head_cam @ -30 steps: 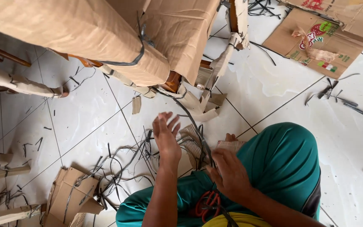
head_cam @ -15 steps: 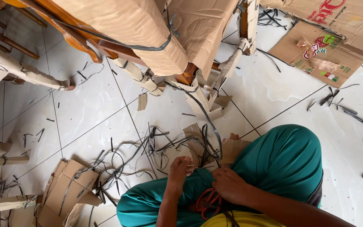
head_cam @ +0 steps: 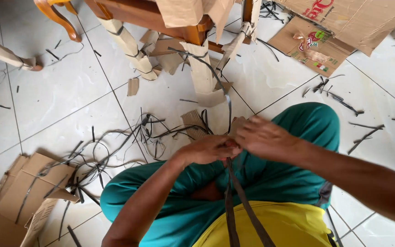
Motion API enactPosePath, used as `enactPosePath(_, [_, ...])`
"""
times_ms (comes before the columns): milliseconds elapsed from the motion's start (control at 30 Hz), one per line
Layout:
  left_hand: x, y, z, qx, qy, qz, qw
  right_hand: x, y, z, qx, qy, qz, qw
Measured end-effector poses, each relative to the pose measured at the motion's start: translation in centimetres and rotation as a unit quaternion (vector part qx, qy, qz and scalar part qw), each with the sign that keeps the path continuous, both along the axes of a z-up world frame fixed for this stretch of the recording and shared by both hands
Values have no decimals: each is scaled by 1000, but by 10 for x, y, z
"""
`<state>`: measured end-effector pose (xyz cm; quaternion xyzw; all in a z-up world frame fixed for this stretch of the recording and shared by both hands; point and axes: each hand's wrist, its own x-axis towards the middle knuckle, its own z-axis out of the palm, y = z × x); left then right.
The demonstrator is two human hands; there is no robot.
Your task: Wrapping wooden chairs with protective cardboard and securing them with plastic ties for transport.
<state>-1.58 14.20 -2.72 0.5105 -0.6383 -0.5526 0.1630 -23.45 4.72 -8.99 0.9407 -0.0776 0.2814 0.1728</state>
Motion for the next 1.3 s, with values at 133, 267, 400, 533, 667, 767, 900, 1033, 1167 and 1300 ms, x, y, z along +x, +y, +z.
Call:
enactPosePath(133, [0, 5, 36, -108, 175, 70, 976, 5, 1, 140, -34, 133, -7, 990])
enactPosePath(267, [-13, 33, 44, -96, 237, 151, 955, 13, 47, 187, -68, 125, -114, 983])
enactPosePath(400, [-36, 53, 60, -145, 256, 244, 924, 10, 85, 155, 211, -140, -157, 955])
enactPosePath(533, [-64, 45, 74, -280, 24, 195, 940, 2, 80, 121, 539, -189, -179, 801])
enactPosePath(667, [-97, 24, 76, -331, 14, 179, 926, -25, 56, 113, 624, -225, -140, 735])
enactPosePath(767, [-120, 5, 76, -318, 30, 123, 940, -54, 33, 104, 748, -232, -22, 622])
enactPosePath(900, [-139, -20, 89, -313, -45, 57, 947, -73, 8, 96, 744, -266, -47, 612])
enactPosePath(1033, [-130, -34, 128, -235, -141, -5, 962, -84, -17, 87, 780, -371, -23, 504])
enactPosePath(1167, [-84, -64, 71, -195, 167, 362, 896, -101, -62, 66, 808, -404, 9, 428])
enactPosePath(1300, [-28, -123, 38, -25, 377, 608, 698, -104, -130, 37, 872, -218, 50, 435])
